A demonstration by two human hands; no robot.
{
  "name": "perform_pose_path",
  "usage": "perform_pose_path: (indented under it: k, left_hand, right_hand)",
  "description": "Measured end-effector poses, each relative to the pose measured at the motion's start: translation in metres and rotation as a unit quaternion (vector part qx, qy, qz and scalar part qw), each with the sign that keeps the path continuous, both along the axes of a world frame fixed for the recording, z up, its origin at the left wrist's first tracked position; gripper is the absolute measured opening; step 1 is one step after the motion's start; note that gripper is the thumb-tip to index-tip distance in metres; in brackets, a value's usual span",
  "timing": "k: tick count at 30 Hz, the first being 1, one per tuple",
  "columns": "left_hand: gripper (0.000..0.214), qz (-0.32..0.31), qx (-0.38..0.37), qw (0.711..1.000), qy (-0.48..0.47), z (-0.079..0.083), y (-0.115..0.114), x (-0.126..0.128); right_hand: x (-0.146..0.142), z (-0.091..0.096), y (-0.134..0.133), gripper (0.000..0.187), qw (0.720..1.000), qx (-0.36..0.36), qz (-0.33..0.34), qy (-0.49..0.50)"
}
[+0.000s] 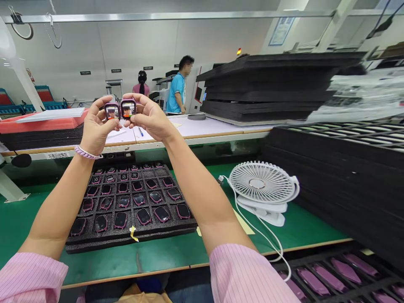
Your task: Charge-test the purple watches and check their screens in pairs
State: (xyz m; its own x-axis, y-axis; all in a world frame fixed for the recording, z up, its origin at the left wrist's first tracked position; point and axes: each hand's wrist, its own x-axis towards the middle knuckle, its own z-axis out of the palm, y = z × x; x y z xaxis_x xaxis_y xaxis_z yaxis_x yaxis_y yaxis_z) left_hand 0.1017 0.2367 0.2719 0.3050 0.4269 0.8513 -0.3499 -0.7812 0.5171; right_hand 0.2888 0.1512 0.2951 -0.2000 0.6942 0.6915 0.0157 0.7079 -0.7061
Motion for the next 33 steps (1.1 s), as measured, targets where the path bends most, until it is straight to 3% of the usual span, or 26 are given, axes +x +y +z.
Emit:
perform_pose_path:
  k: [8,13,21,25,33]
  left_hand:
    - [0.067,-0.012,0.005,1.0,0.008,-0.016,-0.009,-0.005]
    - [0.064,0.018,-0.009,0.999,0.036,-0.046,-0.027,-0.013]
    - [0.054,0.015,-0.134,0.989,0.067,-0.088,-0.047,-0.02]
    - [0.049,0.016,-0.155,0.985,0.067,-0.094,-0.048,-0.019]
    - [0.049,0.012,-0.157,0.983,0.098,-0.095,-0.054,-0.021]
  right_hand:
    - [-0.002,-0.017,-0.007,0.068,1.0,-0.015,0.01,0.005]
    - [-0.004,-0.055,-0.012,0.065,0.998,-0.03,0.046,0.025]
    - [-0.013,-0.11,-0.013,0.054,0.984,-0.093,0.115,0.097]
    - [-0.014,-0.12,-0.01,0.058,0.985,-0.111,0.097,0.094]
    - [-0.012,-0.123,-0.011,0.06,0.984,-0.103,0.099,0.107]
